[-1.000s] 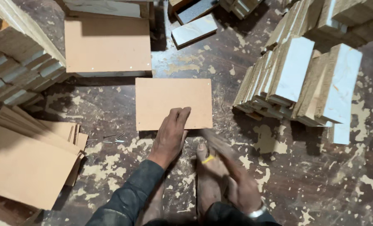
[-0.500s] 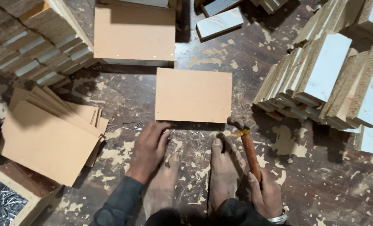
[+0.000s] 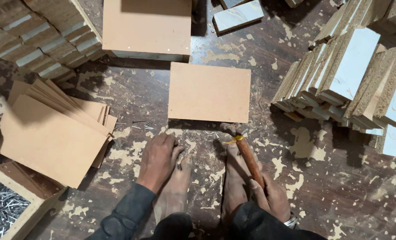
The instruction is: The person places a small wooden board on the workbench, positions nails on it, and hammers the nails in using a claw hammer, working through a stack of boards one at a time and setting finished boards aside.
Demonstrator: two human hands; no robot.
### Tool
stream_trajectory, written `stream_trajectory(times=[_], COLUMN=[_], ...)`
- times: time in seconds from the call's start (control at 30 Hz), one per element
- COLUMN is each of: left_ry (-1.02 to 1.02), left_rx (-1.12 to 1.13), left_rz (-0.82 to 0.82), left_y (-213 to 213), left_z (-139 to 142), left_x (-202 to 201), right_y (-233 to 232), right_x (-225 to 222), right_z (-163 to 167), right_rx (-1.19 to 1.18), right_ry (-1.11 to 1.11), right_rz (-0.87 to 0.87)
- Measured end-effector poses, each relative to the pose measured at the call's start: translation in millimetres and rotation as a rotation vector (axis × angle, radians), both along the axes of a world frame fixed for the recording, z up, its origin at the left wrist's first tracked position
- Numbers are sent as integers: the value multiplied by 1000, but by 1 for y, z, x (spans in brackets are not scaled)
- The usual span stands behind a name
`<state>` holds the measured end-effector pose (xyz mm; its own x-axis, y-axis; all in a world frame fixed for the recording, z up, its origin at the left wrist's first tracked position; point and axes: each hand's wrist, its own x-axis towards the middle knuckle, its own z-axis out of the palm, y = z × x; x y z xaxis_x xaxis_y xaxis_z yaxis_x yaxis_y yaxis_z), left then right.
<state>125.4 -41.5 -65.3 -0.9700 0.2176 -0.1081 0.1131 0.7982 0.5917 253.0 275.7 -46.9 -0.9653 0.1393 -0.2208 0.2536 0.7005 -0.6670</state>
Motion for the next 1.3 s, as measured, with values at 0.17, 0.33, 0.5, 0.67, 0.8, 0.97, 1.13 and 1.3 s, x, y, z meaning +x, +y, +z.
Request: stream_trajectory(times=[0.17,0.33,0.5,0.67,0.8,0.97,1.13,1.3], left_ry=[-14,86,67,-65,-205,-215,229,441], left_rx=[-50,-216,-379,91,422,521,467,211], left_rz=[11,-88,-179,67,233,266,96,-41], left_y=[11,21,24,16,16,18,20,21], left_z=[-9,-18,-15,-7,-1,9,2,-11], left_x=[8,13,10,6,-1,-5,-24,-52], right_y=[-3,-7,-8,-5,-3,-5,-11,-25], right_x=[-5,-7,-9,-12,-14,-22,-38,-55], right_z=[0,1,3,2,2,7,21,36], right_rx=[31,5,-19,-1,30,-10,-42,-57], right_ry=[79,24,182,18,-3,76,30,1], right_rz=[54,24,114,42,43,77,102,139])
